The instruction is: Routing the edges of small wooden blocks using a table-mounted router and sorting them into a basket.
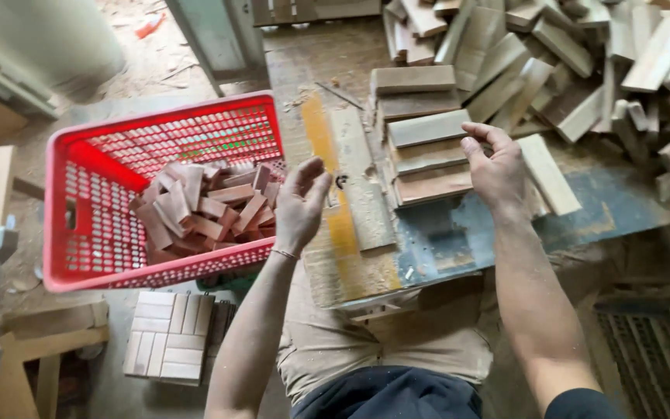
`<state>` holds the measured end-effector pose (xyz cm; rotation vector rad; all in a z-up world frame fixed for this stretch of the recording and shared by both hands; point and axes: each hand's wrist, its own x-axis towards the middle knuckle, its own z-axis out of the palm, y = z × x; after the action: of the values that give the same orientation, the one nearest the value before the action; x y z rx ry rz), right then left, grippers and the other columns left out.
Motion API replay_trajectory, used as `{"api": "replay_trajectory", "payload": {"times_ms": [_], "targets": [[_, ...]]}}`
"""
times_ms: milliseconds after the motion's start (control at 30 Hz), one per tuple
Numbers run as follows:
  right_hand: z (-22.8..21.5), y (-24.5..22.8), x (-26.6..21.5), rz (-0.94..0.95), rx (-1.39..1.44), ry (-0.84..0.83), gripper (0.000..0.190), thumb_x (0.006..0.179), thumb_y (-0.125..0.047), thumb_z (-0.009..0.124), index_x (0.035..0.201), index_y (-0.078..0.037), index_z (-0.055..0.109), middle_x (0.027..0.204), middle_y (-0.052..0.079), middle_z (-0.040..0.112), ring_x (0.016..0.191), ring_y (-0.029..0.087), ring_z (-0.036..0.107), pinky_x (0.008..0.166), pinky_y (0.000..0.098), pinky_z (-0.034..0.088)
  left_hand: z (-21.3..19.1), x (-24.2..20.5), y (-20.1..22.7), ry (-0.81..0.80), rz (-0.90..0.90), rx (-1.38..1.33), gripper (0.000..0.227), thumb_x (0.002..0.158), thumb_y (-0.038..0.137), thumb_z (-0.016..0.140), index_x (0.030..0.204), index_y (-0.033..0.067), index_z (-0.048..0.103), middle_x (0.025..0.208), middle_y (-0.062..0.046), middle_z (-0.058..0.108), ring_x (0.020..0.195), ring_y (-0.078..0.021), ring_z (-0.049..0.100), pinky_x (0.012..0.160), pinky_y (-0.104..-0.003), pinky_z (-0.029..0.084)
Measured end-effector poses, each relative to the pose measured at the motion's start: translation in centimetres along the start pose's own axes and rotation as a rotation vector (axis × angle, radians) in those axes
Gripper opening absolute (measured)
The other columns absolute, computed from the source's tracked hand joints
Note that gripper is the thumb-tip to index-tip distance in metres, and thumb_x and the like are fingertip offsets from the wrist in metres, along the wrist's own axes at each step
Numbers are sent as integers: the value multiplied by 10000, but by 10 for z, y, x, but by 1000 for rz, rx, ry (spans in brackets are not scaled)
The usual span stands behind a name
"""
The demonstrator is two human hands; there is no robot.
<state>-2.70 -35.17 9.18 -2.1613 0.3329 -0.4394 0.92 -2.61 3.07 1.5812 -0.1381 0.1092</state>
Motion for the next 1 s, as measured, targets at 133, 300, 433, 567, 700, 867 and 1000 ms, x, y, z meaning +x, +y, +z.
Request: {"api": "replay_trajectory", "payload": {"times_ms": [133,300,433,567,700,867,1000], "targets": [[-17,45,4,200,-113,-20,388,1007,-312,664,1394,-327,642,1316,6,670,1177,189,648,998,372,521,80,-8,13,-258,-60,215,711,905,375,766,1523,175,477,1473,-186,563,1411,-333,480,1193,-501,369],[-21,24,-24,88,-99,-236,642,978,-195,616,1583,-155,406,1515,40,529,1519,228,303,1288,411,136,124,-25,27,-382,-104,420,900,923,320,677,1617,4,198,1667,-256,229,1575,-382,98,1252,-593,62],[-2,25,-45,-19,67,-145,701,940,-79,651,1584,-62,375,1467,138,555,1504,266,322,1269,434,193,115,-39,15,-293,-45,381,911,929,292,702,1643,71,181,1680,-198,244,1585,-318,86,1239,-590,50],[26,-1,-76,-114,507,29,696,898,98,704,1528,-22,433,1456,183,575,1306,253,549,1111,365,466,88,-59,33,-107,100,74,772,960,199,712,1611,99,309,1610,-232,372,1525,-342,244,1238,-521,173],[59,-36,-100,52,846,-63,613,877,87,746,1441,-35,539,1072,143,737,973,168,740,925,291,630,68,-71,23,67,236,-418,728,934,-38,725,1573,104,409,1576,-99,485,1472,-230,394,1210,-466,315],[133,-39,-134,211,1005,-318,617,817,89,792,1386,-47,596,1121,133,720,949,185,747,866,313,637,31,-62,35,131,399,-384,726,909,-52,753,1550,81,439,1448,-171,566,1383,-324,506,1140,-560,401],[132,-52,-137,212,672,-536,573,774,-38,880,1311,-98,691,1216,71,702,983,125,711,877,279,625,-14,-46,49,36,344,117,687,917,220,816,1524,149,502,1417,-198,608,1328,-392,573,1086,-533,461]]}}
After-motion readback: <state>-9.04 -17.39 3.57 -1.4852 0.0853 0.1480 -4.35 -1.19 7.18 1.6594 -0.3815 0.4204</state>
